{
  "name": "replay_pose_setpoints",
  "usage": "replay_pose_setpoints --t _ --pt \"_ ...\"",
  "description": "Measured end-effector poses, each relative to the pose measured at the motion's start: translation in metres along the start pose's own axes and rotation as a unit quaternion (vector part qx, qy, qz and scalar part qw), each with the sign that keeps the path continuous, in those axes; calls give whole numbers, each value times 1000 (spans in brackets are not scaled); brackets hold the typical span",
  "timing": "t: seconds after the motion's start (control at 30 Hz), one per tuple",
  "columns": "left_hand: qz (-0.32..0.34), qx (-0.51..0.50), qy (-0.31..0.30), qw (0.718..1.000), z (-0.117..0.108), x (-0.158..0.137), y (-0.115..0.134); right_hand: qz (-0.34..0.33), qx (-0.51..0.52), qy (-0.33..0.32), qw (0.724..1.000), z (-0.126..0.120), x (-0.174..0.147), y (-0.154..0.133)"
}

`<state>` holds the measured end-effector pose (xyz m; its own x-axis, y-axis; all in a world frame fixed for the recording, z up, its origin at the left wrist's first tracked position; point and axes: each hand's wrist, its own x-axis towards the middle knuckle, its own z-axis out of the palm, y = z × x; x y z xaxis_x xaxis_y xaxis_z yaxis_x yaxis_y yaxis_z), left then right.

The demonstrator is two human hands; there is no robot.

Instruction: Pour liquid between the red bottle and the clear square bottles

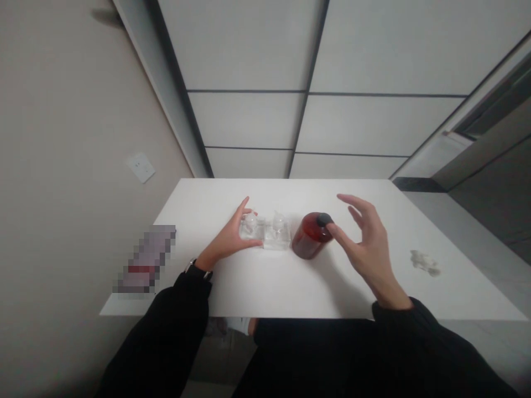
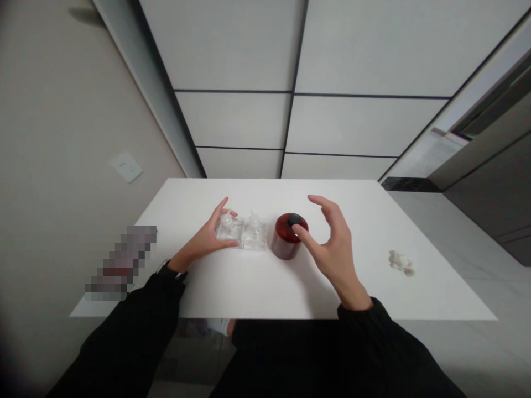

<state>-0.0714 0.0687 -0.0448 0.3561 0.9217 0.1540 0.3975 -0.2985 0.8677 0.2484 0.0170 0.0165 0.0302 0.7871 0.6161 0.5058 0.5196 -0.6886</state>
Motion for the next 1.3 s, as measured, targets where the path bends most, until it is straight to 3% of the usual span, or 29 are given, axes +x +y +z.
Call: replay_pose_setpoints --t 0.07,0.13,0.23,0.3,0.47,0.8,1.3 --pt "-7 -6 6 1000 1 -1 -1 -82 -57 -50 994 7 22 -30" --pt "-12 -15 8 1000 2 -2 -1 -138 -116 -166 970 25 44 -56" --pt "-18 -27 9 999 3 -2 -1 -174 -250 -365 880 63 70 -81" --pt "-22 -30 13 999 3 -3 -1 -177 -296 -422 838 87 81 -85" --pt "-41 -13 23 999 3 -5 1 -154 -333 -471 802 115 92 -77" --pt "-53 19 35 998 5 -4 2 -134 -314 -467 816 100 115 -89" --pt "-64 17 33 997 3 -5 9 -137 -315 -441 829 88 108 -93"
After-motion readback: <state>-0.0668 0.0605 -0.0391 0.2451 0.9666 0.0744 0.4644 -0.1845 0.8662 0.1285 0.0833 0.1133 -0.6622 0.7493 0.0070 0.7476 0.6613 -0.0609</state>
